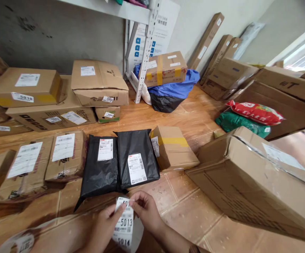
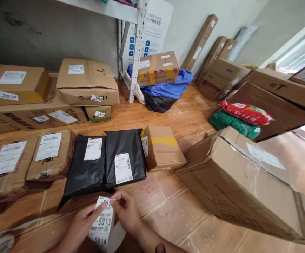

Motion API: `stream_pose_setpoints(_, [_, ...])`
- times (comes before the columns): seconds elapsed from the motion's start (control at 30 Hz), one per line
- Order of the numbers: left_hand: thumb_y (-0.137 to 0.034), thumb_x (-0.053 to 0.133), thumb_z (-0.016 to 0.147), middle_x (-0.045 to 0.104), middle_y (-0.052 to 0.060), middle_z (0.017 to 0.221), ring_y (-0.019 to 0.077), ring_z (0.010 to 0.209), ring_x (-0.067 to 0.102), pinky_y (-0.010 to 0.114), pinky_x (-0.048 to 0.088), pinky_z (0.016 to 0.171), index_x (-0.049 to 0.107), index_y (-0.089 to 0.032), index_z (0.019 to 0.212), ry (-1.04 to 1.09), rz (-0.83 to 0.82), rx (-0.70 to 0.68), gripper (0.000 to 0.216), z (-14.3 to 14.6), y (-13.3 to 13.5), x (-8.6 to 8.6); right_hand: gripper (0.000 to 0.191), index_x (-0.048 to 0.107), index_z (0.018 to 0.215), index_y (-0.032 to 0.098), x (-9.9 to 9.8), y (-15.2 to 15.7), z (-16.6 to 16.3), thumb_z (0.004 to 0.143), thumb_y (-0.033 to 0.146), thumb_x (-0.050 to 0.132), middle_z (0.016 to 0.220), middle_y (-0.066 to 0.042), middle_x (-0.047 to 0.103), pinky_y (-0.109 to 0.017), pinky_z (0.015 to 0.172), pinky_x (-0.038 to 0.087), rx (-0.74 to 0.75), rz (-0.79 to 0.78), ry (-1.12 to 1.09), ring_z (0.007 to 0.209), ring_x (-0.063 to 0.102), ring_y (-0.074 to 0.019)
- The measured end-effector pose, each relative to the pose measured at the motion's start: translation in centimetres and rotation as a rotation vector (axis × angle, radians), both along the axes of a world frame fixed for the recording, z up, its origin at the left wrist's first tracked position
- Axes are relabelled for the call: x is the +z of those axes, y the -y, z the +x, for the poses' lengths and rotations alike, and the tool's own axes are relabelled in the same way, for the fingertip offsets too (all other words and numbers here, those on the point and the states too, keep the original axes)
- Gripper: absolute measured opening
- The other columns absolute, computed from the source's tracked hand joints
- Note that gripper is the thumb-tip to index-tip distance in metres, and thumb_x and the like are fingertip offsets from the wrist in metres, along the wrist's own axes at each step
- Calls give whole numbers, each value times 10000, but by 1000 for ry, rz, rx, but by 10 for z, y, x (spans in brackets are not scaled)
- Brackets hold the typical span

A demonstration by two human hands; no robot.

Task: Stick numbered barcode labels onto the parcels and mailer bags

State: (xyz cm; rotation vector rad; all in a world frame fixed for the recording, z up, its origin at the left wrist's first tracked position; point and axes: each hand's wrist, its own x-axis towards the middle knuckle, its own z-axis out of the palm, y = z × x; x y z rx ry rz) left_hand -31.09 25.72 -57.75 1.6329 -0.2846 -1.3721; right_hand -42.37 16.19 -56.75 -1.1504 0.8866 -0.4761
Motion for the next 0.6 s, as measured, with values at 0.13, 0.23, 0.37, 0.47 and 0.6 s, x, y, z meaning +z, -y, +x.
stream_pose_setpoints(0.13, [-669,723,454,669,10,609,150,558,557,252,411,546,664,-131,774,-117,-44,-15,629,0,9,13,358,617,645,184,1,8,2,622,520,737,599,18,562,-235,518,373,-54,-35,-4,545,467,-108])
stream_pose_setpoints(0.23, [-610,718,543,667,2,594,120,532,531,227,379,522,670,-126,754,-118,-59,-21,530,1,9,17,360,609,656,183,-2,11,3,636,524,724,570,30,540,-215,436,312,-53,-21,-2,473,408,-84])
stream_pose_setpoints(0.37, [-490,788,504,715,24,713,172,667,608,256,446,619,669,-138,863,-156,-104,-49,517,3,5,19,410,570,655,175,-6,10,5,624,558,712,548,45,516,-201,409,292,-66,1,2,434,382,-64])
stream_pose_setpoints(0.47, [-473,778,508,718,43,768,191,721,621,274,459,662,637,-137,928,-162,-106,-85,556,4,4,21,414,565,661,171,-7,10,4,629,559,705,551,45,518,-198,410,303,-71,3,-2,432,392,-63])
stream_pose_setpoints(0.6, [-587,697,513,691,46,760,189,673,598,280,440,615,593,-141,998,-108,-49,-146,666,6,5,12,367,581,655,174,-12,6,3,596,494,750,589,33,553,-214,483,381,-85,-37,-9,509,472,-88])
